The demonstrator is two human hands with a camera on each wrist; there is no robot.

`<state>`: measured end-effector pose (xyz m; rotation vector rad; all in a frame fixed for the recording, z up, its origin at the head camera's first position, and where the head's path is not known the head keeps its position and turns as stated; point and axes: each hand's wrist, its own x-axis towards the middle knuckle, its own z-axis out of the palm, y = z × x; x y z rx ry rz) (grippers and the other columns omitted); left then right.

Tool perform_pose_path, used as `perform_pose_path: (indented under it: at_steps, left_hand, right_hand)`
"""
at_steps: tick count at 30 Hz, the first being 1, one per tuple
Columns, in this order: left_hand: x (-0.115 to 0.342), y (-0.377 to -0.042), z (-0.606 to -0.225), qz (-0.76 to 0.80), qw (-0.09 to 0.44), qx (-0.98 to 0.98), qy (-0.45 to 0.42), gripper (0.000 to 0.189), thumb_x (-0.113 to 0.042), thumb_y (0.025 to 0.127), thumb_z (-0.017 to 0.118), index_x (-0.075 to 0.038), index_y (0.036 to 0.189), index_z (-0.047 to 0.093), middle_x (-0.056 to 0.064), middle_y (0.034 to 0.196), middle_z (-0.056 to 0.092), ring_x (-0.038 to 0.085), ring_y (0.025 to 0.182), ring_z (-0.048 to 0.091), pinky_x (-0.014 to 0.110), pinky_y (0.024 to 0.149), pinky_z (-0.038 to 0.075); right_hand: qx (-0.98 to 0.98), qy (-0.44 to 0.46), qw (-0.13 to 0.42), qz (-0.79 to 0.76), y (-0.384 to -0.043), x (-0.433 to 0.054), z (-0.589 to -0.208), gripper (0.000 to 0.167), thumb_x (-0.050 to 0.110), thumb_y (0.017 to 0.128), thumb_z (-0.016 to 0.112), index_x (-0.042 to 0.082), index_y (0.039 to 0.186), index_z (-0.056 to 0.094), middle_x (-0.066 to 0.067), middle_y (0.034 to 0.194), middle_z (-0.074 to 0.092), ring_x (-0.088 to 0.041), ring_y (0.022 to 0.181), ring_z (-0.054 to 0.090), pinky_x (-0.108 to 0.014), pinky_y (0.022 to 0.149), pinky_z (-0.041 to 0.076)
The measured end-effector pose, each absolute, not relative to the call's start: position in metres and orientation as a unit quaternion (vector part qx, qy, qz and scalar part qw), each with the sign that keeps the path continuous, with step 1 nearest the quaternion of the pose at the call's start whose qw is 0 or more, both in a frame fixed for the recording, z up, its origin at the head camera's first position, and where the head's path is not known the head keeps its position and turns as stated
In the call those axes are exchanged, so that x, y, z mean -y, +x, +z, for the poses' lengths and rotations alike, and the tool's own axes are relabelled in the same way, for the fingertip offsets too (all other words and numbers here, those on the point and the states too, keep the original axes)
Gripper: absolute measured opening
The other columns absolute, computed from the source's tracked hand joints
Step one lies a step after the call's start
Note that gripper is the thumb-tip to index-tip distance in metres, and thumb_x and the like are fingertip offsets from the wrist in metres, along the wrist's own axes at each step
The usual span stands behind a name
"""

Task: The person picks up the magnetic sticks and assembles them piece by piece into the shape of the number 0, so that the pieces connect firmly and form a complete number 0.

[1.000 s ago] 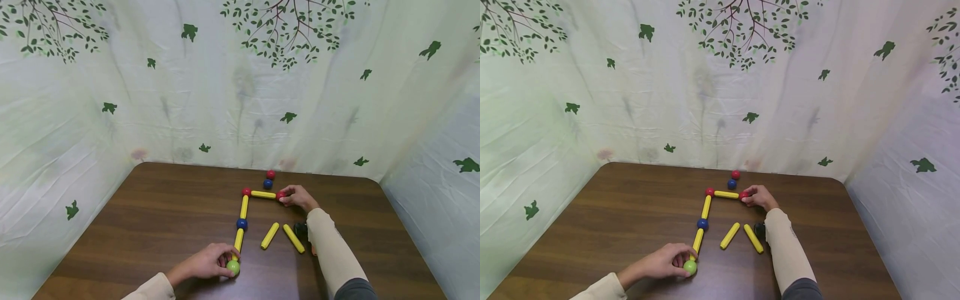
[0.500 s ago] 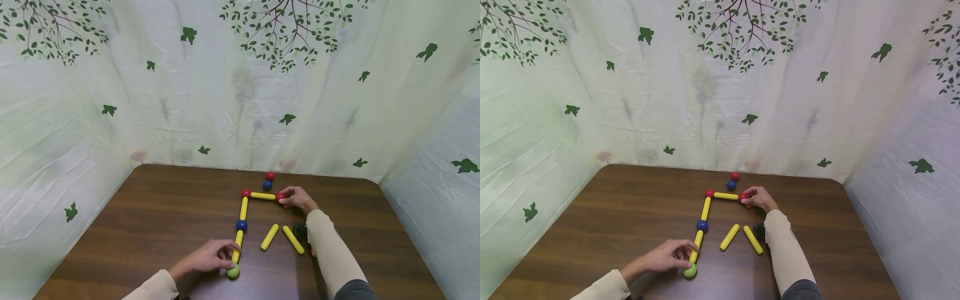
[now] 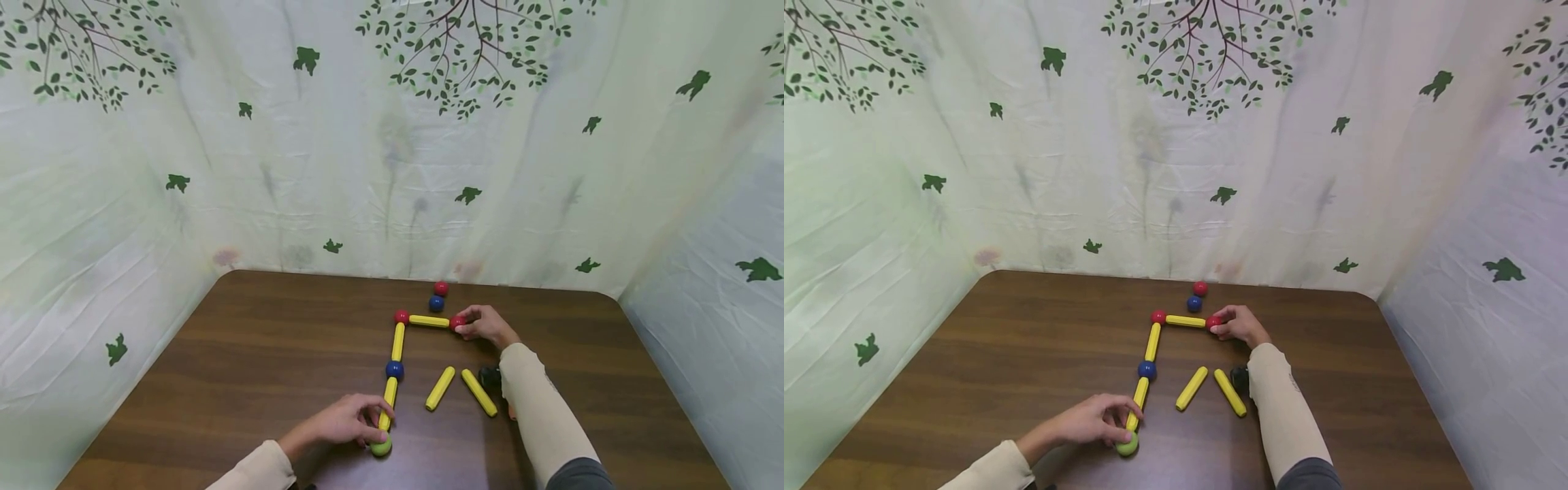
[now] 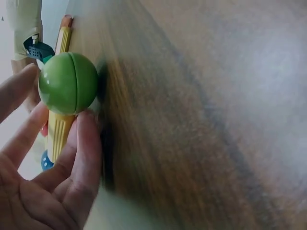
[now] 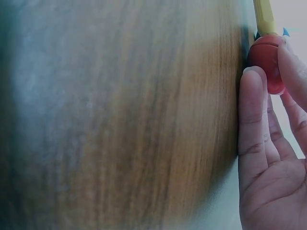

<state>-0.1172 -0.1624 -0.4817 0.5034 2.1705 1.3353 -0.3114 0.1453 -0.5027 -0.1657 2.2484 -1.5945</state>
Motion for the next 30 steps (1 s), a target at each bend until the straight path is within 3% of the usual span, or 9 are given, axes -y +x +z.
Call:
perform_pose_path:
  at_steps: [18,24,27,30]
  left_hand:
    - [0.157,-0.117,-0.49,0.502,0.279,-0.782,0.245,0.012,-0.012,0.084,0.075,-0.005,0.093,0.074,-0.001,0.07,0.063,0.006,0.059,0.056,0.018,0.055,0.047]
    - [0.16,-0.12,-0.491,0.511,0.293,-0.769,0.248,0.014,-0.012,0.084,0.075,-0.004,0.095,0.074,0.0,0.072,0.064,0.005,0.062,0.056,0.018,0.056,0.047]
    - [0.164,-0.123,-0.49,0.507,0.297,-0.77,0.249,0.014,-0.012,0.085,0.074,-0.004,0.095,0.074,0.0,0.073,0.064,0.005,0.063,0.055,0.019,0.056,0.047]
    - [0.167,-0.126,-0.488,0.505,0.299,-0.77,0.25,0.013,-0.013,0.085,0.074,-0.004,0.095,0.074,0.0,0.074,0.064,0.005,0.063,0.055,0.019,0.056,0.047]
  right_hand:
    - [-0.806,-0.06,0.178,-0.561,-0.295,-0.154,-0.505,0.035,-0.001,0.085,0.07,-0.008,0.117,0.057,-0.02,0.11,0.06,-0.02,0.087,0.061,-0.034,0.076,0.055]
    - [-0.816,-0.06,0.177,-0.547,-0.29,-0.155,-0.497,0.05,0.003,0.087,0.069,-0.006,0.13,0.046,-0.026,0.12,0.053,-0.027,0.093,0.062,-0.039,0.08,0.055]
    - [-0.849,-0.081,0.149,-0.501,-0.284,-0.153,-0.486,0.051,0.007,0.087,0.07,-0.003,0.129,0.043,-0.025,0.121,0.051,-0.031,0.098,0.059,-0.043,0.082,0.053]
    - [-0.886,-0.123,0.109,-0.434,-0.271,-0.148,-0.475,0.043,0.007,0.085,0.073,-0.001,0.12,0.049,-0.021,0.117,0.053,-0.033,0.1,0.055,-0.046,0.085,0.049]
